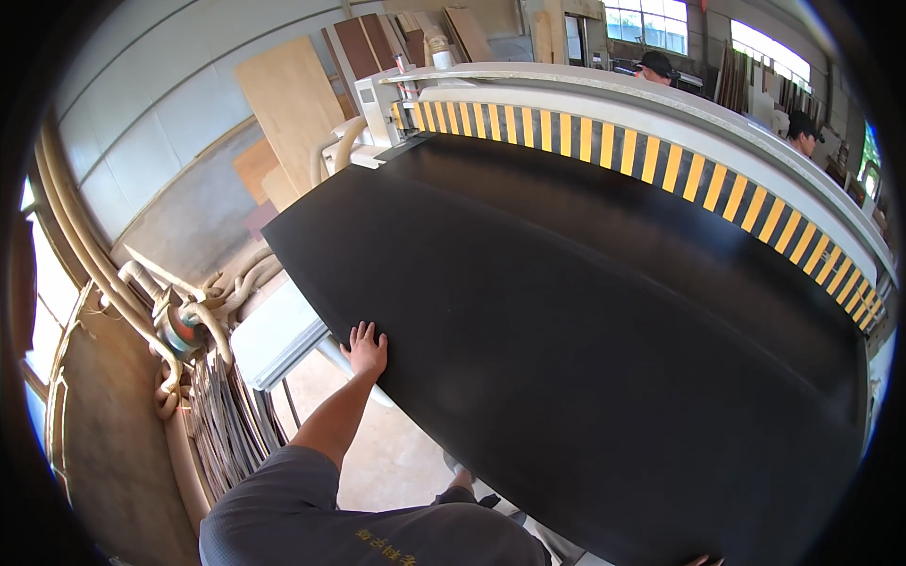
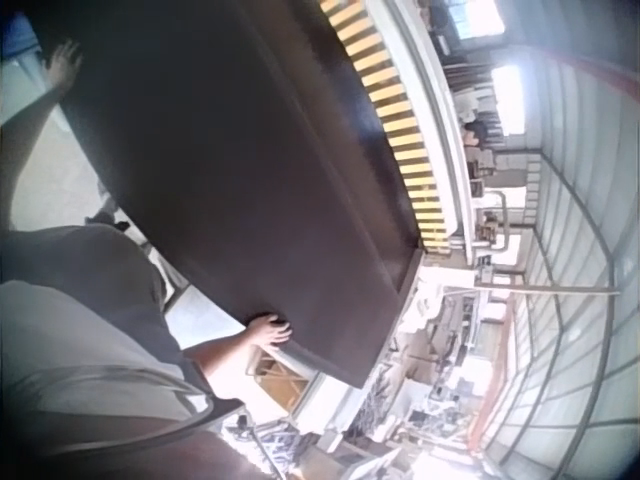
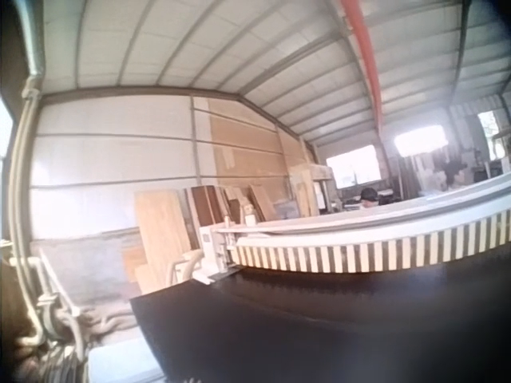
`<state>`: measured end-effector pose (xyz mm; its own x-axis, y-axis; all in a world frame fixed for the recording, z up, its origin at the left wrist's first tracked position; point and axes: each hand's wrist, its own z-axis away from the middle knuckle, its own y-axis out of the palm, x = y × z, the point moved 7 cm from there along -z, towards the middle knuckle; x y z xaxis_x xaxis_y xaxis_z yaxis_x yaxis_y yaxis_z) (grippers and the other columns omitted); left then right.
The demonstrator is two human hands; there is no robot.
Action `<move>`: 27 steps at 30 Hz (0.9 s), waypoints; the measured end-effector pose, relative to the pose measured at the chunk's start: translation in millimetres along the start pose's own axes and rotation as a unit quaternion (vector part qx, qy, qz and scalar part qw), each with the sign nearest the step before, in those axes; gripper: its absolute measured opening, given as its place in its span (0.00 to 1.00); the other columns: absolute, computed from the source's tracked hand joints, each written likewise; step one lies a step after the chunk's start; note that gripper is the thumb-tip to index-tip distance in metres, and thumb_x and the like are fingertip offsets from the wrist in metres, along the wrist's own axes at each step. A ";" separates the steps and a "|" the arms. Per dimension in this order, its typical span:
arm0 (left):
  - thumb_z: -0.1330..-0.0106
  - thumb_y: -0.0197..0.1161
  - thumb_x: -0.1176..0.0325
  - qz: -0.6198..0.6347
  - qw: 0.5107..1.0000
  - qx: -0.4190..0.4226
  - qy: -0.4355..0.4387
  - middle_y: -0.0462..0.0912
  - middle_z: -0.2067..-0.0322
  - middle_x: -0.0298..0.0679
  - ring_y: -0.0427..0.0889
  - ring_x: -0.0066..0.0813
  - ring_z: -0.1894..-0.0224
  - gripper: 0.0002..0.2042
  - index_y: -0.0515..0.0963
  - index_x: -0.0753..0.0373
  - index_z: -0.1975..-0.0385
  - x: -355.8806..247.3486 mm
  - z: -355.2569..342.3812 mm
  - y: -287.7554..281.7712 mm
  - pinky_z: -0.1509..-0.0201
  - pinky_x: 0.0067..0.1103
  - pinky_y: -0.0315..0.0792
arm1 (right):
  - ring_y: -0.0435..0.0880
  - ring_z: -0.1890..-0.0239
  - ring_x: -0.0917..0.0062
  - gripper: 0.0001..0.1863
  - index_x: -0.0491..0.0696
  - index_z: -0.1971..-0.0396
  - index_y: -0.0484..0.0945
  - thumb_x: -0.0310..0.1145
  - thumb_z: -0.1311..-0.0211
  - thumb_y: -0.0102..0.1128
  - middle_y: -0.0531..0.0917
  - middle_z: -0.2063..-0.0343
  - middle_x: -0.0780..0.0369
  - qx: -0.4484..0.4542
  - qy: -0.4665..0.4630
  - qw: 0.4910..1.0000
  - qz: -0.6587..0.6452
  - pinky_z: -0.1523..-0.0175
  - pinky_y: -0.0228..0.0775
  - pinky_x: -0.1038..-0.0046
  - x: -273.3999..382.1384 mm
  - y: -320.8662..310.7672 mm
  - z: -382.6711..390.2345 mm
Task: The person places a large board onto a industrial cutting machine, pushes it into position, and then removes a cut strip of wood.
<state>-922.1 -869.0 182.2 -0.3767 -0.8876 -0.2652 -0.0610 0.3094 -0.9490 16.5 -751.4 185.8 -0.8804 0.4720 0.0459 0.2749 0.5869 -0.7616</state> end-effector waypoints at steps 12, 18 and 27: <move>0.26 0.48 0.51 0.016 1.000 -0.005 0.003 0.60 0.24 0.37 0.52 0.38 0.21 0.28 0.68 0.52 0.28 -3.5 0.2 -10.0 0.22 0.56 0.36 | 0.78 0.43 0.45 0.27 0.42 0.45 0.75 0.50 0.30 0.59 0.79 0.46 0.43 -0.042 -0.046 0.997 0.046 0.37 0.70 0.44 4.7 -12.4 -5.0; 0.26 0.49 0.50 0.011 0.999 -0.028 0.012 0.63 0.25 0.35 0.55 0.37 0.22 0.27 0.70 0.51 0.29 -12.7 -7.9 -30.5 0.22 0.55 0.38 | 0.72 0.34 0.52 0.30 0.51 0.38 0.73 0.57 0.28 0.52 0.75 0.37 0.50 0.065 0.026 0.995 0.075 0.35 0.64 0.37 -11.2 -12.5 -32.2; 0.25 0.49 0.50 0.012 1.000 -0.015 0.005 0.61 0.24 0.34 0.54 0.35 0.21 0.26 0.69 0.51 0.29 -14.0 -7.7 -26.8 0.22 0.57 0.36 | 0.65 0.28 0.57 0.32 0.58 0.33 0.69 0.63 0.28 0.46 0.69 0.30 0.56 0.090 0.053 0.993 0.048 0.35 0.52 0.27 -26.2 4.6 -28.1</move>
<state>-922.3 -862.2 212.7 -0.3882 -0.8762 -0.2855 -0.0795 0.3405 -0.9369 51.7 -742.6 199.2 -0.8050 0.5925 0.0294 0.2731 0.4141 -0.8683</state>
